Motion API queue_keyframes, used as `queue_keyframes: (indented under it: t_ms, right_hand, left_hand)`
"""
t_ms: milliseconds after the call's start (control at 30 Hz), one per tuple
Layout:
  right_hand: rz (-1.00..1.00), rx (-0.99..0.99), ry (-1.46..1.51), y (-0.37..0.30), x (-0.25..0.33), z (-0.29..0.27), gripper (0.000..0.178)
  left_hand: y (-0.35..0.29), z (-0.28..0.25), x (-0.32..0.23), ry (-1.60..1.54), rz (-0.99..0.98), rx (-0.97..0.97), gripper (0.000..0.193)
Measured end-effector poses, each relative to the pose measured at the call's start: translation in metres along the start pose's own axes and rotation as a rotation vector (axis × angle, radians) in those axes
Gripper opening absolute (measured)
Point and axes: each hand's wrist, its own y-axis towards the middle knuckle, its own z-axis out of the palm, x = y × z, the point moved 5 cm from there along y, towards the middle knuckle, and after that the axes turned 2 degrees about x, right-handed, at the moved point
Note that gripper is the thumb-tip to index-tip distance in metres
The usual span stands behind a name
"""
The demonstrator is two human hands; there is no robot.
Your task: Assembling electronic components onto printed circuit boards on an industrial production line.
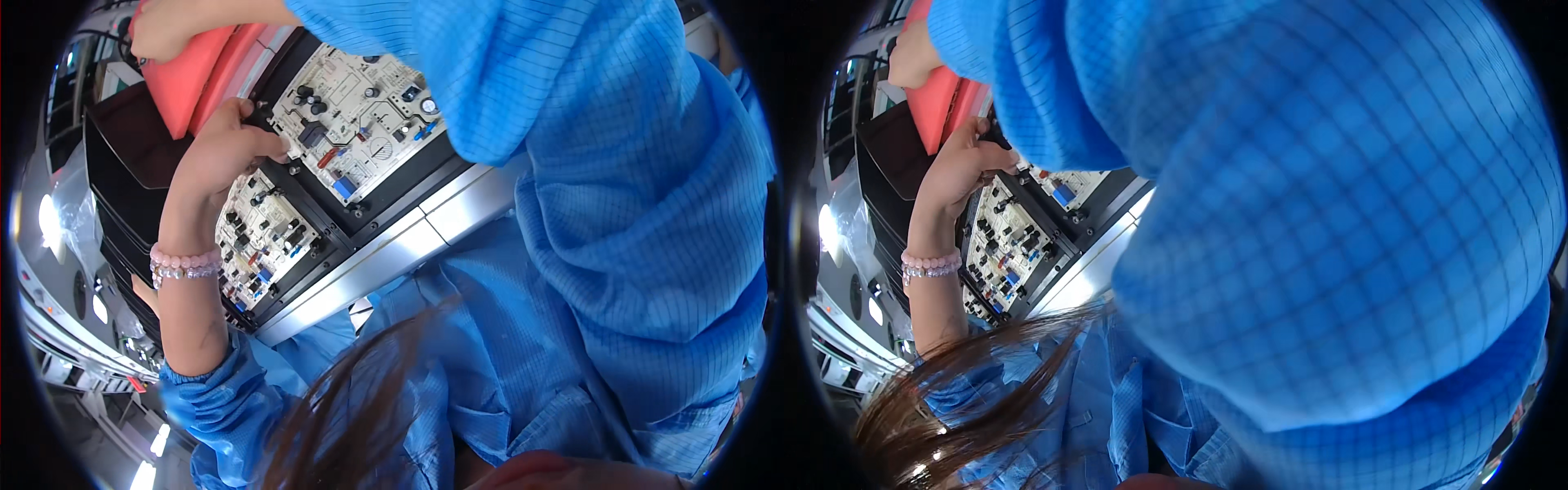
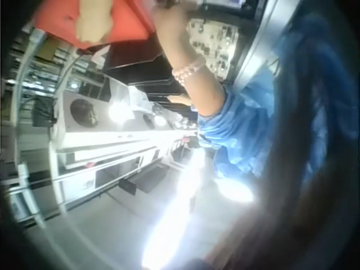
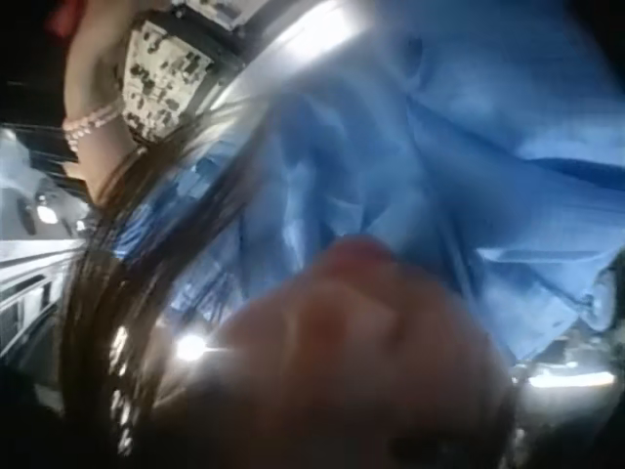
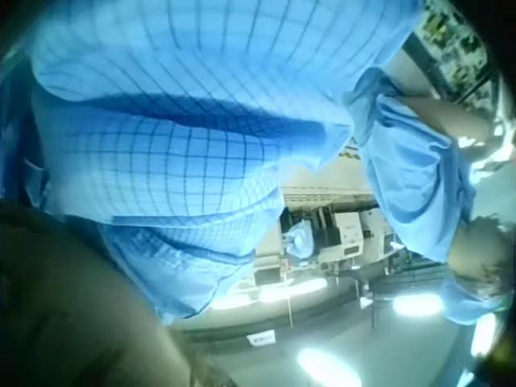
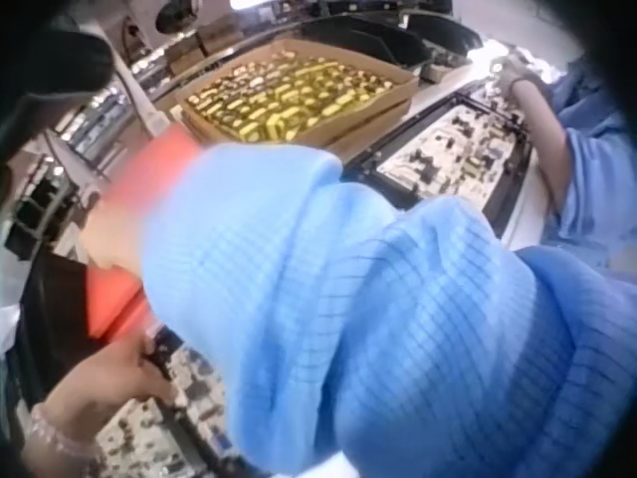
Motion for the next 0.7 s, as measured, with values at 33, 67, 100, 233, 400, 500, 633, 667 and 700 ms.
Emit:
queue_keyframes:
  t_ms: [33, 67, 100, 233, 400, 500, 633, 667, 700]
  right_hand:
    - [0.035, 0.015, -0.005, -0.003, -0.004, 0.000, 0.024]
    - [0.067, 0.031, -0.010, -0.007, -0.007, -0.001, 0.024]
    - [0.097, 0.048, -0.016, -0.010, -0.009, -0.003, 0.024]
    - [0.214, 0.107, -0.035, -0.017, -0.012, -0.001, 0.023]
    - [0.357, 0.195, -0.074, -0.013, -0.023, 0.006, 0.023]
    - [0.427, 0.250, -0.105, -0.004, -0.022, 0.008, 0.023]
    - [0.505, 0.310, -0.169, 0.013, -0.010, 0.003, 0.023]
    - [0.514, 0.318, -0.186, 0.018, -0.002, -0.002, 0.023]
    - [0.523, 0.324, -0.205, 0.024, 0.008, -0.009, 0.023]
  left_hand:
    - [0.004, -0.001, 0.005, -0.031, 0.005, 0.004, 0.044]
    - [0.004, -0.001, 0.006, -0.025, 0.002, 0.007, 0.044]
    - [0.003, 0.001, 0.005, -0.030, 0.029, 0.021, 0.049]
    - [0.009, -0.001, 0.011, -0.019, 0.065, 0.052, 0.055]
    - [0.014, 0.000, 0.008, 0.021, 0.025, 0.055, 0.055]
    - [0.010, 0.004, -0.002, 0.116, 0.022, -0.033, 0.051]
    - [0.009, 0.003, -0.011, 0.380, 0.135, -0.162, 0.044]
    - [0.007, 0.000, -0.010, 0.372, 0.131, -0.182, 0.044]
    - [0.006, 0.001, -0.010, 0.380, 0.202, -0.168, 0.043]
